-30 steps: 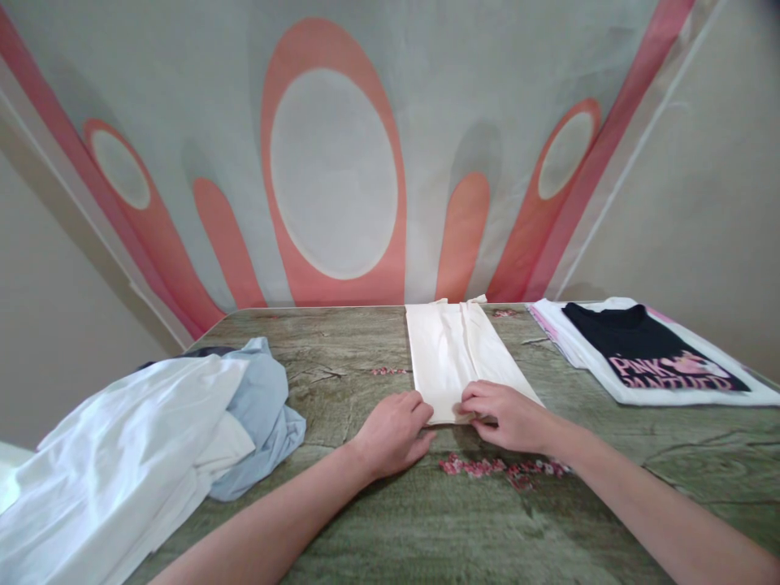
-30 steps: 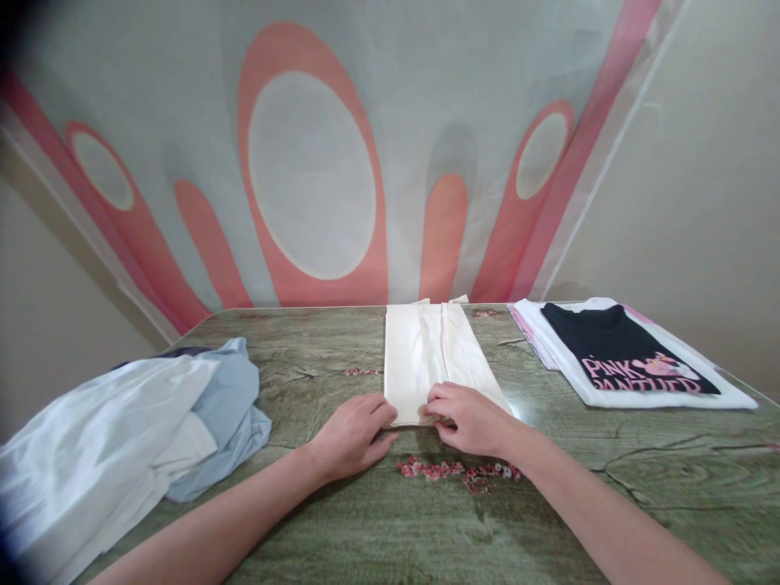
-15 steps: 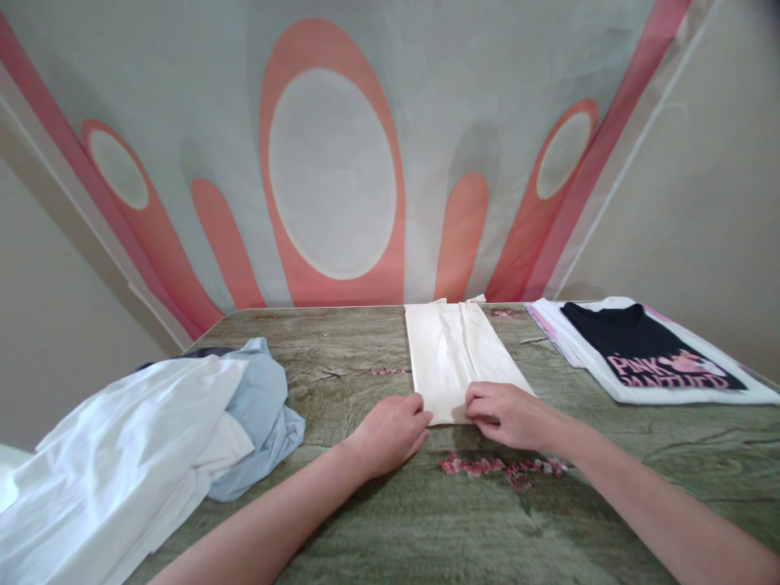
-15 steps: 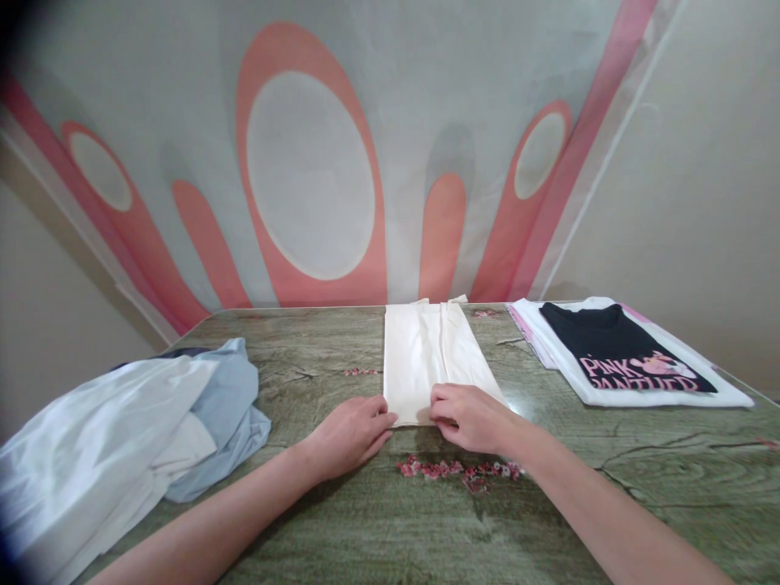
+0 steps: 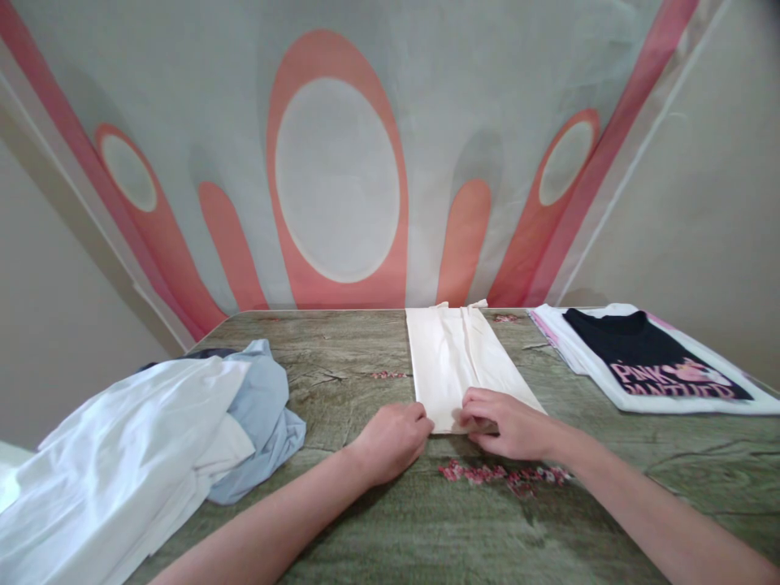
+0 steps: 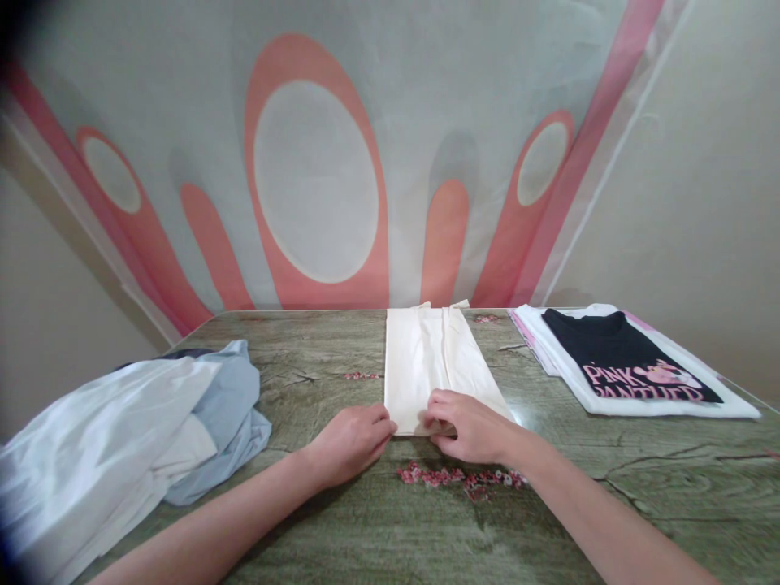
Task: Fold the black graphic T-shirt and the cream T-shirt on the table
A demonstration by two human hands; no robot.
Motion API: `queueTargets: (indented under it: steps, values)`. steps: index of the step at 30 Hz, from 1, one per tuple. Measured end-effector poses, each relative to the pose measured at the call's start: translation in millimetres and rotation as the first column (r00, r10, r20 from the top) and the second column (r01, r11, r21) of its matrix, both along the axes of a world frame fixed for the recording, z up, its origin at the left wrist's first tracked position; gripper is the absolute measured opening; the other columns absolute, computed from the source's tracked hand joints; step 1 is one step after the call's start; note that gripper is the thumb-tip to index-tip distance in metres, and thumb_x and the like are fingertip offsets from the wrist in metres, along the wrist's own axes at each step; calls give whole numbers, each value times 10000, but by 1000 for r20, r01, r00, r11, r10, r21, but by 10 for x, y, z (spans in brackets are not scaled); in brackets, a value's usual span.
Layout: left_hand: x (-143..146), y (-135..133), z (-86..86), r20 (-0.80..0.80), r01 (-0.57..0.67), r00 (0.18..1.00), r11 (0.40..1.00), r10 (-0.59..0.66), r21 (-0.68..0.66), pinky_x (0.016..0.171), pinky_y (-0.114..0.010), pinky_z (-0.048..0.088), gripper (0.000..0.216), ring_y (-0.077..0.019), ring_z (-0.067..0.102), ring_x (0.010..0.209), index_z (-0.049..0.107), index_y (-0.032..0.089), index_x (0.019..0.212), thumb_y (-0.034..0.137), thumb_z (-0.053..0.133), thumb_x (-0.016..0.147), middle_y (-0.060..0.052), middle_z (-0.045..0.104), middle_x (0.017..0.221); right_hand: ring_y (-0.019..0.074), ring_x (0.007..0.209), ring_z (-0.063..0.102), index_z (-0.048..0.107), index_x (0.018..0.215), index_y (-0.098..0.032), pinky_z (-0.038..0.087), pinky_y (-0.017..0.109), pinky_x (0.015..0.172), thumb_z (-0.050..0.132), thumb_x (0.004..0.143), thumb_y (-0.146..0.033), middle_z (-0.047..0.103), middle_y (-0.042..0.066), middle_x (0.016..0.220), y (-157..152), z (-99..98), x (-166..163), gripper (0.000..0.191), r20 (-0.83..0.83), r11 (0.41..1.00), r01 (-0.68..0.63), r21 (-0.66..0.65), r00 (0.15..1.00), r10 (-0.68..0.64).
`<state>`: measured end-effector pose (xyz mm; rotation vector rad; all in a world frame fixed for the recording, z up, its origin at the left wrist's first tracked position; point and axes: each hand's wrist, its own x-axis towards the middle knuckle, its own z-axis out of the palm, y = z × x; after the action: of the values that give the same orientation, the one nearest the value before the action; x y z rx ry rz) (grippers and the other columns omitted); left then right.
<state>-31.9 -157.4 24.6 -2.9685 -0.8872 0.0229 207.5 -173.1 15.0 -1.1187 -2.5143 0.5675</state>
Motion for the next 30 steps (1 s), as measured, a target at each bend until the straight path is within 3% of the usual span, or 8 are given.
queueTargets:
  steps: [10, 14, 18, 22, 30]
  values:
    - [-25, -110, 182, 219, 130, 974, 929, -54, -347, 718, -226, 437, 194, -143, 595, 797, 622, 216, 943, 228, 440, 878, -15, 644, 870, 122, 666, 518, 623, 721, -166, 381, 217, 615, 570, 720, -160, 562, 12, 720, -122, 145, -36, 53, 94, 988, -90, -122, 990, 101]
    - [24, -48, 124, 293, 114, 955, 962, -39, -247, 929, -317, 371, 293, -180, 517, 1081, 555, 215, 1144, 233, 379, 910, -66, 586, 1152, 123, 680, 539, 656, 736, -166, 400, 221, 642, 573, 735, -184, 582, 22, 748, -140, 209, -35, 85, 77, 980, -91, -177, 991, 106]
    - [30, -19, -64, 169, 70, 985, 986, -44, -148, 1081, -407, 164, 478, -203, 238, 1328, 316, 176, 1367, 387, 308, 938, -96, 308, 1434, 125, 704, 551, 685, 816, -182, 411, 222, 660, 570, 742, -177, 599, 26, 788, -151, 265, -36, 136, 40, 969, -113, -220, 991, 124]
    - [-7, 22, -195, 79, 58, 996, 986, -47, -154, 1097, -391, 106, 599, -195, 159, 1355, 214, 151, 1409, 505, 230, 927, -103, 206, 1471, 128, 700, 552, 695, 832, -188, 410, 224, 645, 581, 742, -184, 597, 24, 773, -153, 271, -24, 146, 36, 966, -117, -230, 991, 128]
    - [-17, 321, -240, 53, -144, 988, 989, 145, -15, 1088, -414, 118, 566, -192, 155, 1355, 261, 119, 1390, 458, 175, 945, -120, 241, 1457, 128, 696, 563, 696, 810, -191, 414, 227, 653, 583, 747, -193, 604, 23, 784, -148, 253, -26, 129, 26, 960, -96, -264, 994, 106]
